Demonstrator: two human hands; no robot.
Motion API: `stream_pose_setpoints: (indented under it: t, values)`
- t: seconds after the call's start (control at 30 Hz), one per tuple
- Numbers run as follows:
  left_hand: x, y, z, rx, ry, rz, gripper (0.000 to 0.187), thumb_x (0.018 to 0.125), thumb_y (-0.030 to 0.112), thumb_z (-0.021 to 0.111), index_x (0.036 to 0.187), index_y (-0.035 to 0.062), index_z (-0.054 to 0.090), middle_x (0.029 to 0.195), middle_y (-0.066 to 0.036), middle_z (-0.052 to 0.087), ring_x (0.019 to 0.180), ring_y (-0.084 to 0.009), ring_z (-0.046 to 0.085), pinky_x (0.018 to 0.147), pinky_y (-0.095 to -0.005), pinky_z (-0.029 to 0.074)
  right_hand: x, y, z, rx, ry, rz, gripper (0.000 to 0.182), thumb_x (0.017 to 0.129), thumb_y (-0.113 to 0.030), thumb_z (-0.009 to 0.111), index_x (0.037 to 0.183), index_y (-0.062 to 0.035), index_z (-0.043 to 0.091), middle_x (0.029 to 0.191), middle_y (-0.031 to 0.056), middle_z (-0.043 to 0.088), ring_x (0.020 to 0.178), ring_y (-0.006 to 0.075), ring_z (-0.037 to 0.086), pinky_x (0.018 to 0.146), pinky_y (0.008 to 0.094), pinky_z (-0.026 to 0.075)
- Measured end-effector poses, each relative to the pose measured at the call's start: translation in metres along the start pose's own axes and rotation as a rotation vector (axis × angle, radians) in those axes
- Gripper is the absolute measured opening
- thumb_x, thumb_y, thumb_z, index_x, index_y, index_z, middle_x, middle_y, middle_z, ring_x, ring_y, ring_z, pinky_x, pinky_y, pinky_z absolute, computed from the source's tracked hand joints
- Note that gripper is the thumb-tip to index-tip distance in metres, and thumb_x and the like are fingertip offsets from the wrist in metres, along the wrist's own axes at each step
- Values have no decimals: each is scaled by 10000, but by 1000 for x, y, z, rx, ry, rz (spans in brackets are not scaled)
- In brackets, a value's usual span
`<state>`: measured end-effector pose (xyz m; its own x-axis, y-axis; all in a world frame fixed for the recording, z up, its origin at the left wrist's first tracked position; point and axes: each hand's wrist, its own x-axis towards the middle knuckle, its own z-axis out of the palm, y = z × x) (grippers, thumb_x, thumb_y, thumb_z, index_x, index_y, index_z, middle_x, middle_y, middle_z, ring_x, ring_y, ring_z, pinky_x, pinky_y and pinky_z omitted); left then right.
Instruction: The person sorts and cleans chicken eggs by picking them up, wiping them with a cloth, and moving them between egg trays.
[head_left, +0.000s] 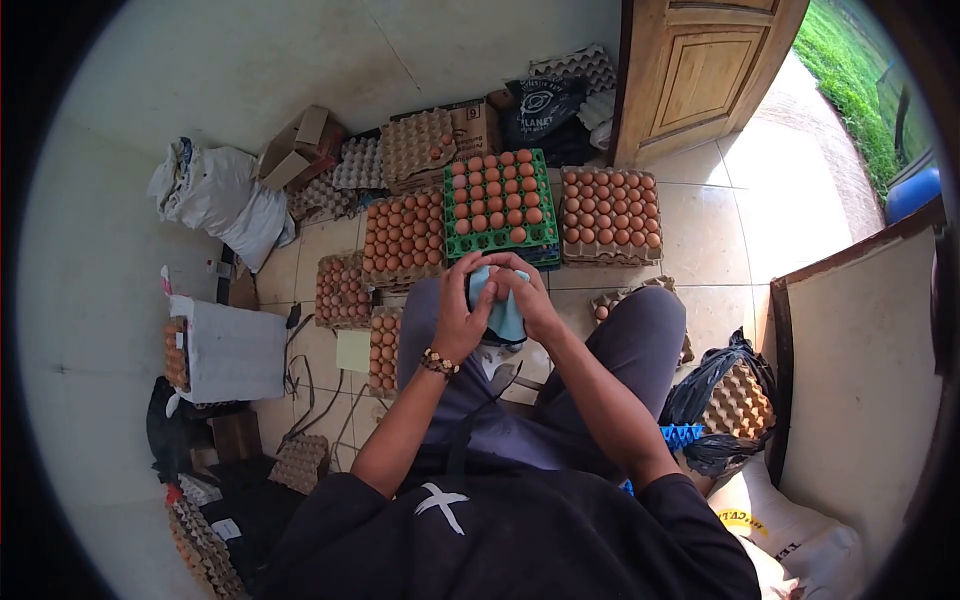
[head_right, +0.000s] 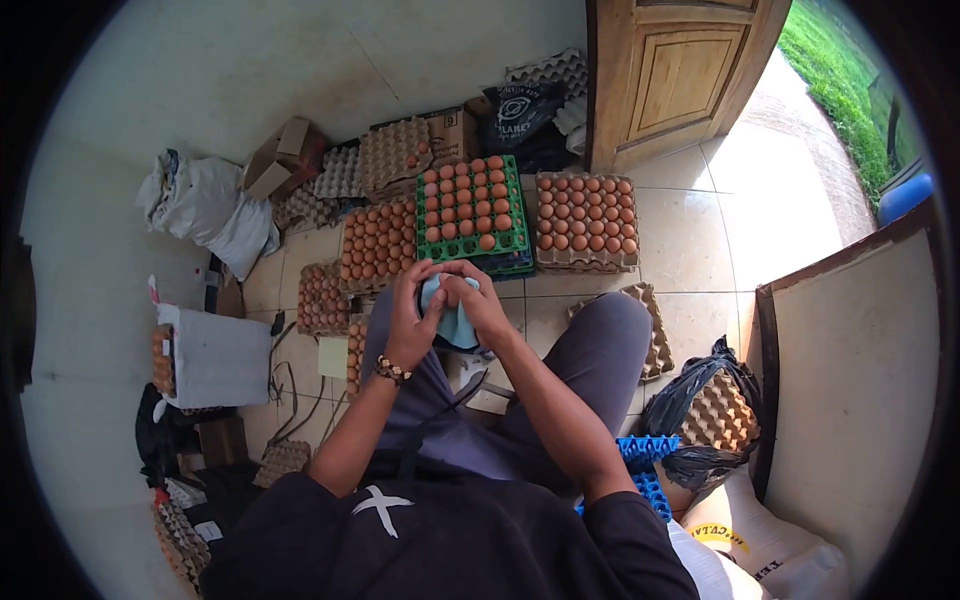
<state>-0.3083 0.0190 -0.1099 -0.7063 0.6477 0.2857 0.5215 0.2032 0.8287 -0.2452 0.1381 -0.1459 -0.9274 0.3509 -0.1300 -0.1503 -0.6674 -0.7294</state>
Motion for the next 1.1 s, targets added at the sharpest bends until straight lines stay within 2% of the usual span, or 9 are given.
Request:
stream_pose_setpoints:
  t: [0.13, 0.33, 0.53, 0.63, 0.73, 0.87, 0.97, 1.03, 1.1]
  values:
    - [-5, 13, -6, 187, 62, 152, 522, 800, 100, 722, 1282, 52, 528, 1142, -82, 634, 1129, -282, 525, 989, -392, 424, 2, 6, -11, -43, 25, -8, 220, 940, -123, 503, 1096, 7, 588, 969, 36, 620, 866, 77, 575, 783, 234, 477]
    - [-9, 17, -7, 415, -98, 337, 610, 724, 126, 775, 1283, 65, 540, 1169, -53, 668, 1148, -294, 521, 987, -403, 428, 9, 15, -12, 36, 102, 12, 239, 975, -164, 460, 1126, -24, 583, 1028, 66, 614, 918, 121, 611, 805, 258, 513]
    - [-3, 13, -10, 390, -171, 206, 670, 748, 176, 776, 1351, 102, 495, 1153, -46, 692, 1166, -302, 514, 1015, -412, 389, 4, 10, -7, 200, 133, 183, 324, 979, -278, 458, 1165, -31, 558, 1083, 83, 603, 967, 150, 618, 840, 286, 524]
    - [-1, 14, -16, 407, -235, 165, 681, 789, 174, 744, 1395, 81, 447, 1171, -45, 691, 1171, -303, 509, 1015, -407, 379, -1, 5, -2, 244, 52, 186, 331, 957, -250, 498, 1199, -27, 536, 1011, 68, 599, 913, 126, 606, 791, 258, 511]
    - [1, 9, -20, 391, -224, 189, 669, 819, 161, 713, 1414, 59, 423, 1228, -64, 668, 1172, -319, 494, 1016, -411, 375, -3, 3, 0, -57, -61, 70, 373, 931, -247, 576, 1245, -51, 532, 914, -1, 587, 800, 62, 545, 709, 227, 460]
    - [-11, 9, -16, 369, -145, 168, 686, 811, 168, 723, 1415, 50, 419, 1247, -119, 627, 1151, -342, 483, 991, -418, 400, 1, 8, 0, -64, -16, -4, 275, 939, -191, 581, 1164, -33, 585, 912, -16, 587, 795, 44, 523, 700, 213, 445]
    - [-17, 12, -12, 391, -82, 157, 695, 805, 177, 730, 1413, 45, 419, 1216, -157, 597, 1135, -353, 482, 957, -422, 427, 7, 20, -7, -142, -30, -142, 194, 971, -159, 553, 1098, -32, 628, 976, -8, 610, 892, 75, 537, 779, 232, 452]
    - [-27, 14, -8, 292, -53, 51, 679, 787, 201, 745, 1381, 47, 456, 1200, -206, 535, 1145, -376, 483, 988, -425, 413, 3, 15, -5, -116, -24, -84, 198, 975, -161, 566, 1115, -42, 643, 1000, 8, 632, 935, 91, 557, 824, 242, 460]
    - [-24, 10, -12, 315, -123, 85, 670, 809, 258, 728, 1386, 56, 454, 1215, -202, 544, 1138, -375, 485, 983, -426, 414, 8, 25, -18, -176, -22, -82, 270, 946, -182, 550, 1138, -14, 636, 1026, 46, 648, 937, 129, 598, 833, 269, 483]
